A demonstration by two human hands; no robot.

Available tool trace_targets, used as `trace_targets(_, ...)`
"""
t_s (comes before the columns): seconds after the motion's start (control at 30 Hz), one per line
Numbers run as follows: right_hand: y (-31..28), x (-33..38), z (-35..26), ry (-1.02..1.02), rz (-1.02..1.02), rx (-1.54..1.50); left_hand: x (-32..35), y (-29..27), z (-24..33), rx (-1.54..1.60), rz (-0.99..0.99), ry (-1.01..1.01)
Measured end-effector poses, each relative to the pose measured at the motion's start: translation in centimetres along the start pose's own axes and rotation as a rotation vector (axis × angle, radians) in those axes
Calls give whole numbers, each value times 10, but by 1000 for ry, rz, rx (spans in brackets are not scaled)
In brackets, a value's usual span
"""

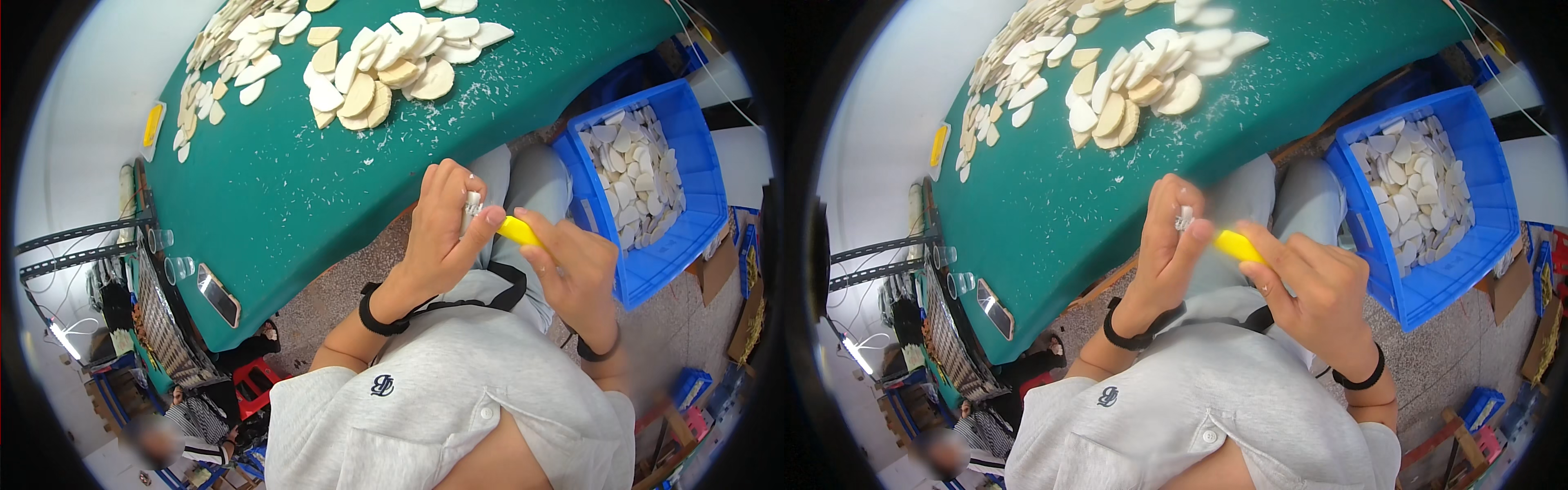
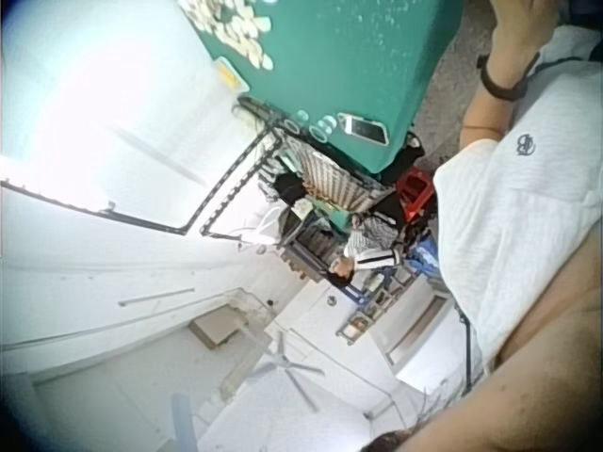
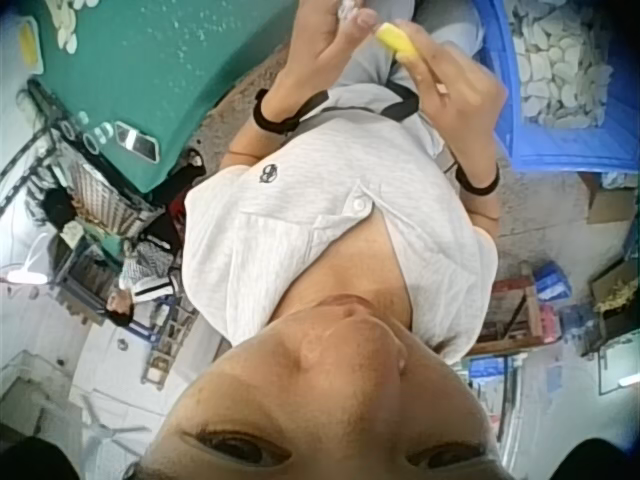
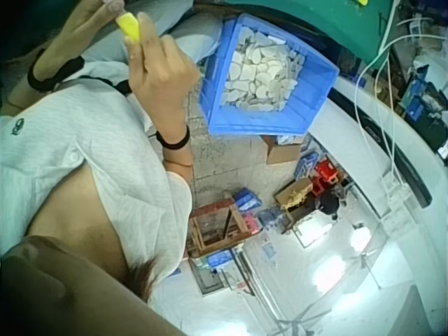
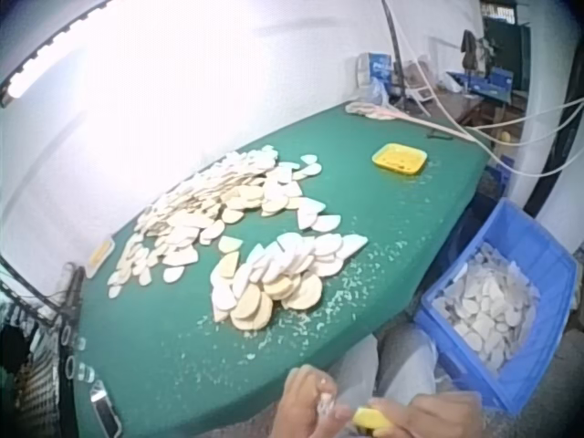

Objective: Deburring or trimming the edges of semi-circular white plastic parts using a hand tool at a workbench.

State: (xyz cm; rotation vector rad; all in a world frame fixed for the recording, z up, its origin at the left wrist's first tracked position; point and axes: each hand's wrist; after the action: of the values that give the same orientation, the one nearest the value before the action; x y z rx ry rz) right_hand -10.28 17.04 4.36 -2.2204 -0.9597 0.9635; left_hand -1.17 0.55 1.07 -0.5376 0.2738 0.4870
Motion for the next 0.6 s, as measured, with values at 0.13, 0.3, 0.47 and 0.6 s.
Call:
trace_targets(0.13,-1,-1,-1,13,-22,-25,0,-1,1,-10,-1,0)
trace_targets(0.3,-2,0,-3,2,-21,2,1,-2,2,-1,-7,-3)
trace_targets(0.47,-1,1,-4,3,-13,31,1,-1,3,22,3,-19)
trace_targets(0.6,-1,1,-5,-2,-8,43,3,0,2,27,22,-25)
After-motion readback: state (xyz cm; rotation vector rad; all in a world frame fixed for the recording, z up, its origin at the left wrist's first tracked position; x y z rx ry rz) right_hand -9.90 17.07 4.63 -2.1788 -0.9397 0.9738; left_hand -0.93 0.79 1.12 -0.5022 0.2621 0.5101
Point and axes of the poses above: each hand's wrist, its own x-axis away from the middle knuckle, its own y-axis out of the palm, z = x × y, and after that the axes turned 3 degrees about -x, right-handed
